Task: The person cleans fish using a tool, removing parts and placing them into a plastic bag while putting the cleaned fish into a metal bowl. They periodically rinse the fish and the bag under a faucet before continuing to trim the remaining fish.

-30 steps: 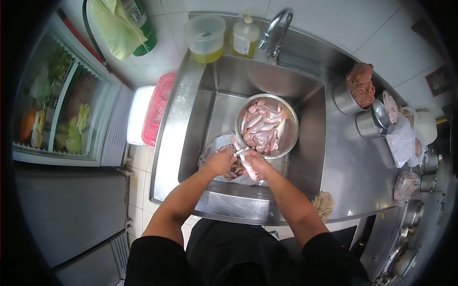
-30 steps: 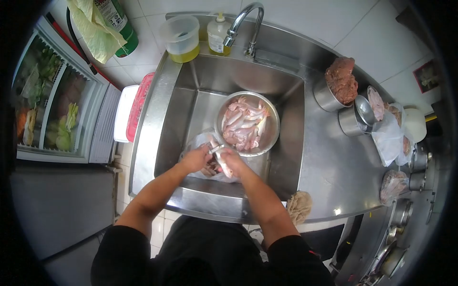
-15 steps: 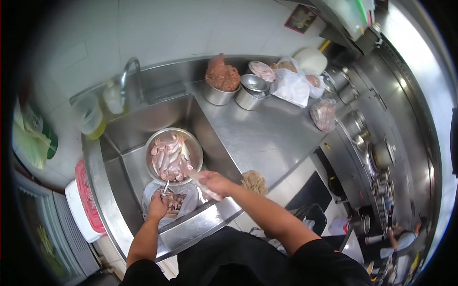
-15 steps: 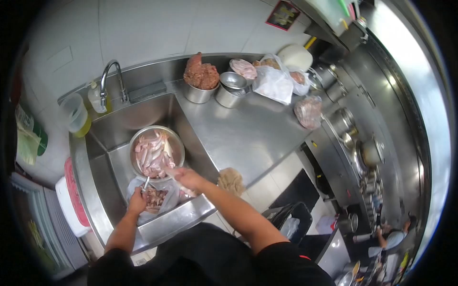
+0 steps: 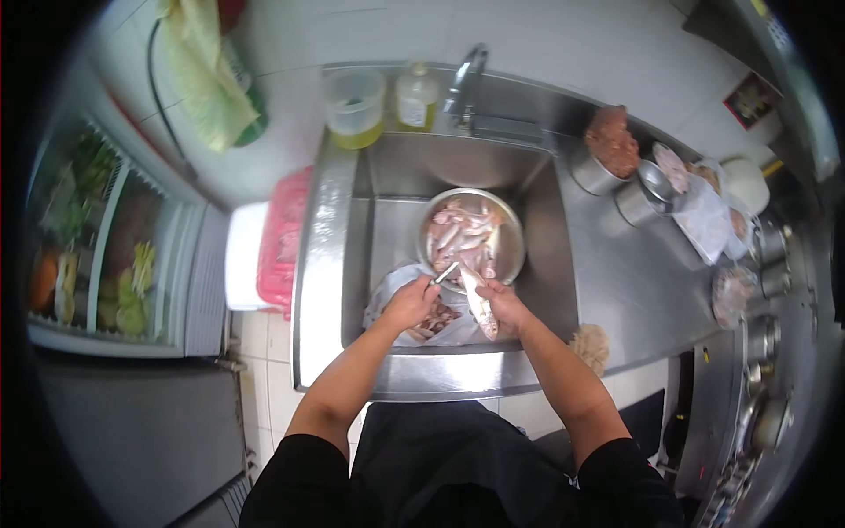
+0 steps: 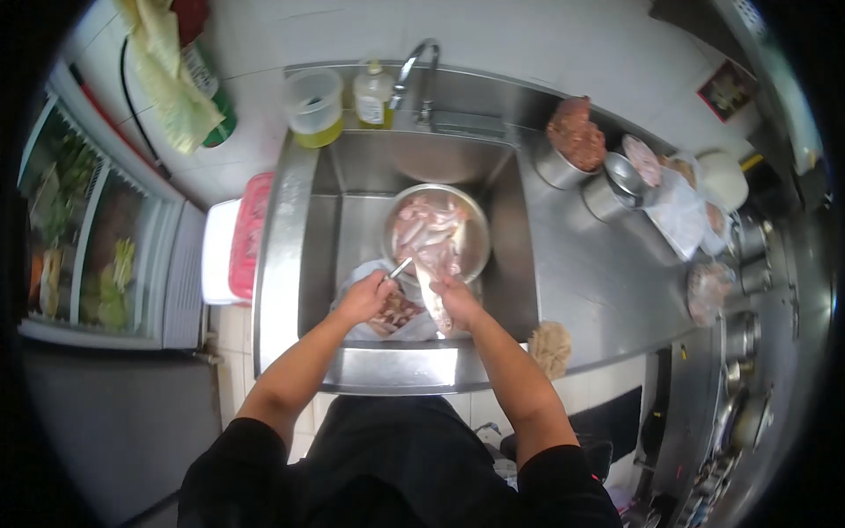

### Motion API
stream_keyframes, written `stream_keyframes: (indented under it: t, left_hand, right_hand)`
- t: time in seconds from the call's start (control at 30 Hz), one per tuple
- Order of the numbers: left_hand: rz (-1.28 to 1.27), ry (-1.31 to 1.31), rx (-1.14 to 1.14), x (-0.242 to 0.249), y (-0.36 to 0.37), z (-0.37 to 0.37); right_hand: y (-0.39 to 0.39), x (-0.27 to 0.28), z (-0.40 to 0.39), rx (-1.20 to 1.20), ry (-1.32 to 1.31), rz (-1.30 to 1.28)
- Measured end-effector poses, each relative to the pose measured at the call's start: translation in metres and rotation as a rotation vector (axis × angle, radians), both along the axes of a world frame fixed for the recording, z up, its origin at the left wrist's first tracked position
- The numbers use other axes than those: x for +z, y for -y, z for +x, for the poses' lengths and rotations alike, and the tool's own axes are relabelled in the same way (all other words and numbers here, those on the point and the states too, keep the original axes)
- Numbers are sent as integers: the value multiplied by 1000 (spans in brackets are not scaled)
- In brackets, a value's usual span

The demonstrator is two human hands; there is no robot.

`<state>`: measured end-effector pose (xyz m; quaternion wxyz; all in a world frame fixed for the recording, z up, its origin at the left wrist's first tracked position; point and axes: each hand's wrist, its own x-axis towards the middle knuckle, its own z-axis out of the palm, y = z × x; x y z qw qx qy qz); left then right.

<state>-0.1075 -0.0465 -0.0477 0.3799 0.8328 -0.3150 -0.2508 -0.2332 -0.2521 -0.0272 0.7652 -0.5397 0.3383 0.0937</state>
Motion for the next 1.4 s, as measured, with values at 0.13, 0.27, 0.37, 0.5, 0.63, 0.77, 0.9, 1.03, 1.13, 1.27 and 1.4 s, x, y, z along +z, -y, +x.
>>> stream_keyframes:
  t: [0.13, 0.27, 0.37, 0.5, 0.63, 0.77, 0.9, 1.03, 1.13, 1.27, 1.4]
  left_hand:
    - [40, 45, 113, 31, -13, 2]
    - [171, 36, 91, 34, -20, -6]
    - [219, 18, 159, 42, -21, -1]
    - [209, 82, 70, 22, -17, -2]
    - [239, 15, 208, 12, -15, 11]
    - [217, 8, 59, 6, -22, 8]
    - [195, -91, 43, 12, -19, 5]
    - [267, 64, -23, 7, -17, 6]
    - [348, 46, -129, -1, -19, -1]
    - [173, -55, -71, -4, -25, 0]
    - [358, 13, 61, 25, -7, 17]
  right_hand:
    - [-33, -16, 28, 152, 102, -79]
    - [-46, -37, 40, 158, 162, -11]
    - [-48, -19, 41, 159, 84, 42]
    - [-41, -27, 43, 155, 68, 41]
    - [-37, -24, 44, 137, 3, 43]
    - [-25, -29, 37, 132, -29, 97]
    - [-22, -33, 33, 148, -16, 111]
    - [-24, -35, 37, 119, -40, 74]
    - [-20, -51, 39, 109, -12, 2]
    - [-10, -60, 41, 97, 27, 43]
    - [-10, -60, 43, 122, -8, 57]
